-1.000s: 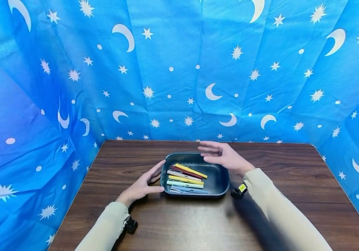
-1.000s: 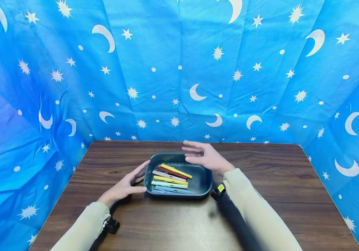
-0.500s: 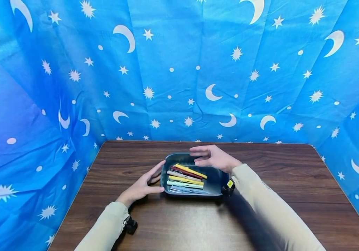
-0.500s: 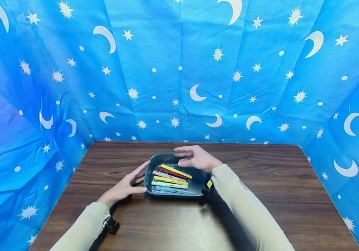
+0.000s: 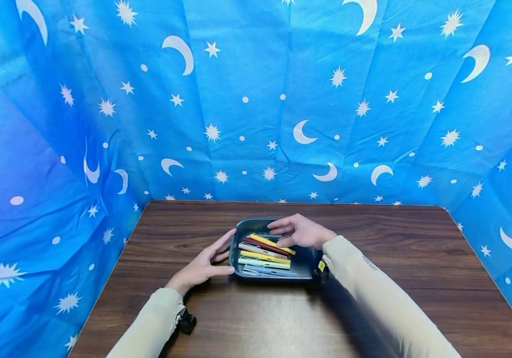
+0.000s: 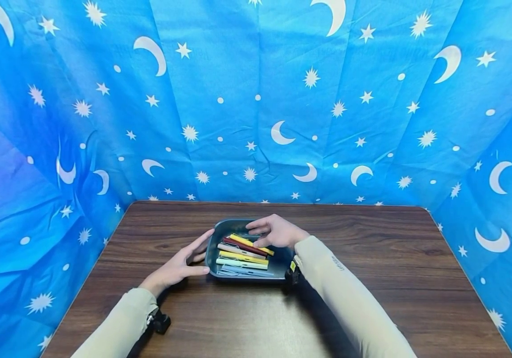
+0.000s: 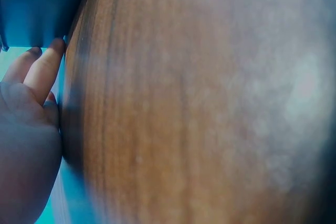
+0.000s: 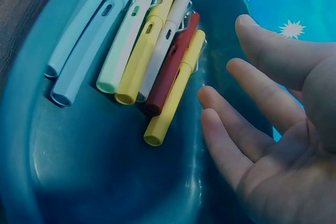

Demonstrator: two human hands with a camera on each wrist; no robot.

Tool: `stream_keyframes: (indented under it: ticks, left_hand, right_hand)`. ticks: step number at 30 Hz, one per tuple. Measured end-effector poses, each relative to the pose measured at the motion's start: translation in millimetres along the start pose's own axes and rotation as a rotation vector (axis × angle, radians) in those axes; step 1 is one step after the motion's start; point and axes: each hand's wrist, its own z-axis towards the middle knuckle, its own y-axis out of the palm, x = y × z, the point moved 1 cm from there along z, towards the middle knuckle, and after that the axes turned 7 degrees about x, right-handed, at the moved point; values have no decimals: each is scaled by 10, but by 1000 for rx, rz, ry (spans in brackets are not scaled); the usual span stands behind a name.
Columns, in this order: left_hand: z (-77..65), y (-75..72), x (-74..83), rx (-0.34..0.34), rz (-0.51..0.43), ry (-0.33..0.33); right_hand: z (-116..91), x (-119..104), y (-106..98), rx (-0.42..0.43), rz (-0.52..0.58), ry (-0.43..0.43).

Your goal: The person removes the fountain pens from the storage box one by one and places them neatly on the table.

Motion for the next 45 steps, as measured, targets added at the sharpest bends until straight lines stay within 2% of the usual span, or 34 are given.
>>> stream_keyframes:
  ticks: [16, 24, 33, 45]
  left_hand:
    - [3, 3, -23, -1, 10, 4]
    - [1, 5, -30, -2, 9, 7]
    - [-6, 5, -14, 3, 11, -1]
    - [-13, 14, 4, 4, 14, 4]
  right_hand:
    - [33, 44, 49, 58, -79, 64]
    - [30, 103, 52, 128, -172, 92]
    - [25, 117, 70, 204, -198, 162]
    - [37, 125, 96, 204, -200, 175]
